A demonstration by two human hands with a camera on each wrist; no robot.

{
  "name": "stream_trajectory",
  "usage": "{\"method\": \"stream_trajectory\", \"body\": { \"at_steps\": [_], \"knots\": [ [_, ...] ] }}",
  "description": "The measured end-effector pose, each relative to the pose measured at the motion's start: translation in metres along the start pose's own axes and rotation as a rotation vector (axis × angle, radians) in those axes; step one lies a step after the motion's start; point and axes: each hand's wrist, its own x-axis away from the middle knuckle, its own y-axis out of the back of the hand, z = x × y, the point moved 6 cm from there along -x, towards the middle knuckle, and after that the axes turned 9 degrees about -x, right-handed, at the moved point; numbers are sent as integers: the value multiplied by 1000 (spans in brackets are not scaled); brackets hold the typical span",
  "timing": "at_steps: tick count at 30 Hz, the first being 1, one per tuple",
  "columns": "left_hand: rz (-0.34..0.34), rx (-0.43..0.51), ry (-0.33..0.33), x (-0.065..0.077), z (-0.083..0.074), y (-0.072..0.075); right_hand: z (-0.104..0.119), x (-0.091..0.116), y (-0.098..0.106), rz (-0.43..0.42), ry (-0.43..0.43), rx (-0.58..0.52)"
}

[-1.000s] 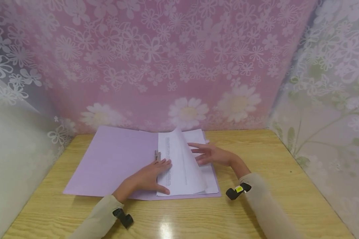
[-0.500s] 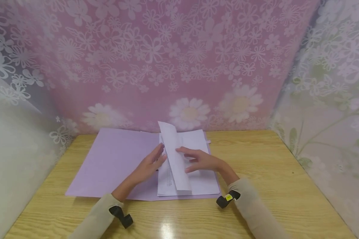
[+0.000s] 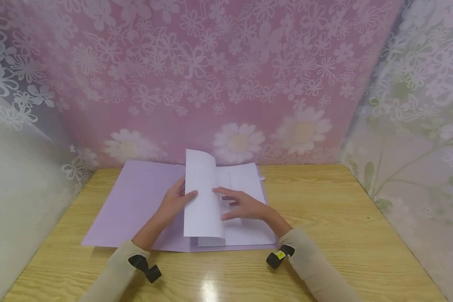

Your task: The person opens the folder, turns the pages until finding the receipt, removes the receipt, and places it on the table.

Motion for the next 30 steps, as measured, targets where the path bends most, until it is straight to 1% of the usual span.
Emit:
{"method": "stream_trajectory", "body": {
  "at_steps": [1, 4, 8, 12, 14, 18, 21, 24, 27, 30],
  "knots": [
    [-17, -13, 12, 0, 2, 5, 1, -2, -2, -1, 3, 7],
    [-69, -76, 80, 0, 9, 23, 2, -6, -7, -1, 10, 43],
    [-115, -200, 152, 3, 16, 51, 0, -12, -14, 1, 5, 102],
    [-137, -328, 191, 10, 23, 77, -2, -16, -22, -2, -20, 175],
    [-141, -391, 188, 12, 27, 87, -4, -17, -26, -3, -43, 218],
    [-141, -531, 143, 17, 31, 102, -6, -21, -33, 9, -52, 326],
    [-147, -634, 86, 21, 32, 105, -7, -22, -39, 28, -42, 397],
    [-154, -750, 13, 25, 34, 101, -5, -21, -44, 43, -43, 434],
    [-156, -884, -58, 29, 33, 93, -2, -20, -48, 56, -37, 482],
    [-128, -1031, -117, 31, 32, 84, 0, -20, -50, 59, -33, 516]
  ]
}}
